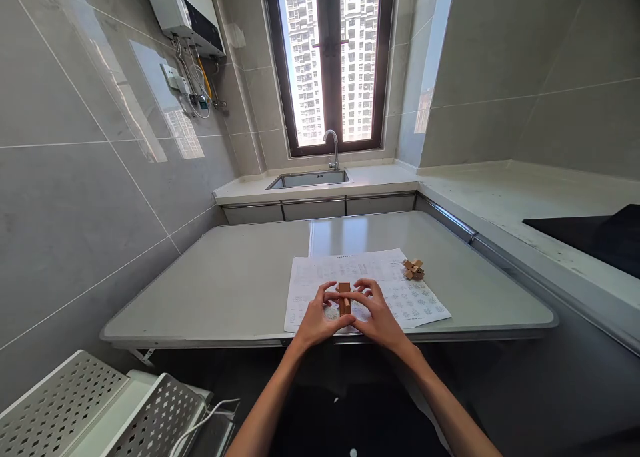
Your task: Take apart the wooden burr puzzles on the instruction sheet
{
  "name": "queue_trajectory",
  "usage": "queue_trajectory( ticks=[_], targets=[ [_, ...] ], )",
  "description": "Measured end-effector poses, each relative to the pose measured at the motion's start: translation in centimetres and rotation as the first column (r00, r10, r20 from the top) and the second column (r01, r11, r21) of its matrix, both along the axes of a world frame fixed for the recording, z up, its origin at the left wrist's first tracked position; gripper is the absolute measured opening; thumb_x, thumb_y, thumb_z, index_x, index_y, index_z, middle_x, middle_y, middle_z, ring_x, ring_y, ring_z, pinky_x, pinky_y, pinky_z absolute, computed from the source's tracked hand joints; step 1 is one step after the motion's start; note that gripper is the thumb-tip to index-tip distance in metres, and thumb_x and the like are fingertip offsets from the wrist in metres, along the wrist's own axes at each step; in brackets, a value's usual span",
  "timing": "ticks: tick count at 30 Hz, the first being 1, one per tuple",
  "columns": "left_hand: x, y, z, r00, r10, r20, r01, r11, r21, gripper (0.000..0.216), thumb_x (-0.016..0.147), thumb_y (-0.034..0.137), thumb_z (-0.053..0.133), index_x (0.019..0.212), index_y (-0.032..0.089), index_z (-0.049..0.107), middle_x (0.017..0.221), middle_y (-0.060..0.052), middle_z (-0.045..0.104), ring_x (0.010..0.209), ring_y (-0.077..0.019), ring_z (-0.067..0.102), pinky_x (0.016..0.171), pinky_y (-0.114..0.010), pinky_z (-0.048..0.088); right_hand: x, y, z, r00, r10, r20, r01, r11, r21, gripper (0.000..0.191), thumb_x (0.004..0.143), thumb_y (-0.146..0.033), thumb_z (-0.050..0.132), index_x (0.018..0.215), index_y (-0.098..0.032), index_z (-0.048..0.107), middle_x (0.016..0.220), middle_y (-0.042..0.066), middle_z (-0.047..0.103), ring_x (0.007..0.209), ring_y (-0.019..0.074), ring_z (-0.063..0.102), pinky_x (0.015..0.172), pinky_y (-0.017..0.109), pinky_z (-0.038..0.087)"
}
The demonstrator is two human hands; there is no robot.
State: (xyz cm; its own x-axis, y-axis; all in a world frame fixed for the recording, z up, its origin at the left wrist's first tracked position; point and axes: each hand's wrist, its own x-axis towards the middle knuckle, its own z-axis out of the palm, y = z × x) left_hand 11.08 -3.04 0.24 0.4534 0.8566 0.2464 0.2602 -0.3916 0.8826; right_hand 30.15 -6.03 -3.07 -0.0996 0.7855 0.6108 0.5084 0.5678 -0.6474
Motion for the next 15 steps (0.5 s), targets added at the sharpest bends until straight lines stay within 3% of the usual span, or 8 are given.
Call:
queue_trajectory(
  ticks=[6, 15],
  targets=[
    [0.1, -0.1, 0.0, 0.998, -0.066, -0.017, 0.067, 0.997, 0.024, 0.079, 0.075, 0.036, 0.084, 0.142, 0.027, 0.042, 0.116, -0.005, 0.073, 0.11, -0.0247, 0.068, 0.105, -0.044, 0.046, -0.1, 0.5, -0.2, 0.994, -0.013, -0.105, 0.01, 0.999, -0.032, 0.026, 0.092, -0.029, 0.069, 0.117, -0.033, 0.072, 0.115, 0.006, 0.053, 0.107, 0.0254, 0.061, 0.095, 0.042, 0.054],
    [0.3, -0.1, 0.5, 1.0, -0.011, -0.004, 0.011, 1.0, 0.029, 0.05, 0.092, 0.041, 0.067, 0.136, 0.023, 0.05, 0.111, -0.008, 0.077, 0.109, -0.0253, 0.069, 0.099, -0.042, 0.048, 0.8, 0.3, 0.9, 0.976, 0.009, -0.219, -0.051, 0.98, -0.19, 0.028, 0.092, -0.042, 0.068, 0.115, -0.026, 0.07, 0.106, 0.006, 0.072, 0.096, 0.0263, 0.067, 0.091, 0.041, 0.053]
  ],
)
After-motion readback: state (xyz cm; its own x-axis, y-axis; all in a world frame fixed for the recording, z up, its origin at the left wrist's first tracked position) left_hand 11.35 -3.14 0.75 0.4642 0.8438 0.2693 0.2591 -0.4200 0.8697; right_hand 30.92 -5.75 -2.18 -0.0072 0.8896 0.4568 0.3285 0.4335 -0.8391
